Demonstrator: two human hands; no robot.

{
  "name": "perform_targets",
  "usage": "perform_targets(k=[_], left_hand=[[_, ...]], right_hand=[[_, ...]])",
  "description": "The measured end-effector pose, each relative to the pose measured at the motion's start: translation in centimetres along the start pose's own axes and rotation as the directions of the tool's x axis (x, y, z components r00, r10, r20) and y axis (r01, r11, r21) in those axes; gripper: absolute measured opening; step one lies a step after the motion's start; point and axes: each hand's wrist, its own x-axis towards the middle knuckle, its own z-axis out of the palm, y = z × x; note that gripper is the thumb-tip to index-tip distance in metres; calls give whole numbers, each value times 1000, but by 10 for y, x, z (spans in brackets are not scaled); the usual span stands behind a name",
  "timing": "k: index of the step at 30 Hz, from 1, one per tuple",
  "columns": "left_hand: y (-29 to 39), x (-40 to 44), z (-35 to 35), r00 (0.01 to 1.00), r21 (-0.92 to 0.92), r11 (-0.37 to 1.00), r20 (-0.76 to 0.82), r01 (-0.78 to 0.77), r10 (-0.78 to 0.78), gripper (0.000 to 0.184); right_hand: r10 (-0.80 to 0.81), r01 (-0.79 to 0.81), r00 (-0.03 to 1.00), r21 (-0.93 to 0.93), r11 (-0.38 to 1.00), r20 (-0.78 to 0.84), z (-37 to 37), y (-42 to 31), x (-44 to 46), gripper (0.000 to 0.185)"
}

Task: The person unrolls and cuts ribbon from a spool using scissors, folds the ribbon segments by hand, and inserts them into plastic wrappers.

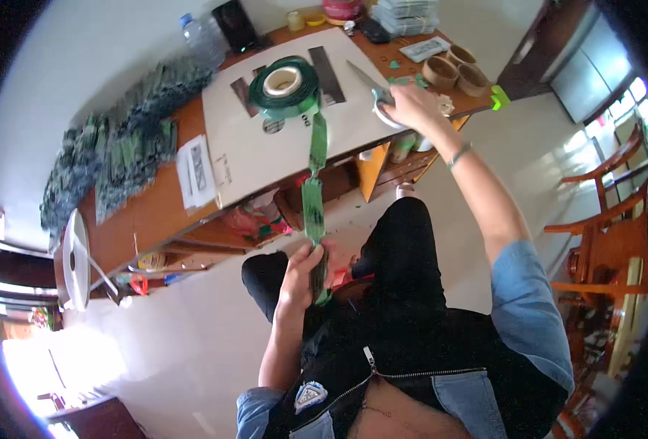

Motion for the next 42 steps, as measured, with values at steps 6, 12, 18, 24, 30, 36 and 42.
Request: perform_targets(k=[6, 12, 18, 24, 30, 36, 42], left_hand=[[15, 5, 3, 997, -118, 991, 29, -64, 68, 24], [12, 7, 10, 999, -124, 992, -16, -36, 34, 24], [6, 12, 9, 995, -303, 951, -91, -56, 30, 22], [7, 12, 2, 998, -154, 988, -60, 11, -21, 27], [13, 12, -17, 986, -23, 986, -25, -166, 165, 27], [-2, 27, -1, 870, 68, 880, -132, -470, 475, 25], [-3, 27, 18, 785, 205, 804, -183, -558, 591, 31]], right_hand=[[-154, 120, 988, 480, 869, 31, 0, -48, -54, 32], [-177, -421, 870, 880, 218, 460, 47, -129, -129, 29], [-183, 327, 945, 822, 465, -273, 52, -141, -172, 13], [-352, 474, 880, 524, 708, -320, 64, -144, -206, 14], [-164, 87, 986, 918, 387, -25, 39, -153, -195, 24], [-68, 2, 998, 983, 183, 10, 101, -174, -197, 26], [-87, -116, 980, 872, 476, 178, 93, -171, -197, 17]])
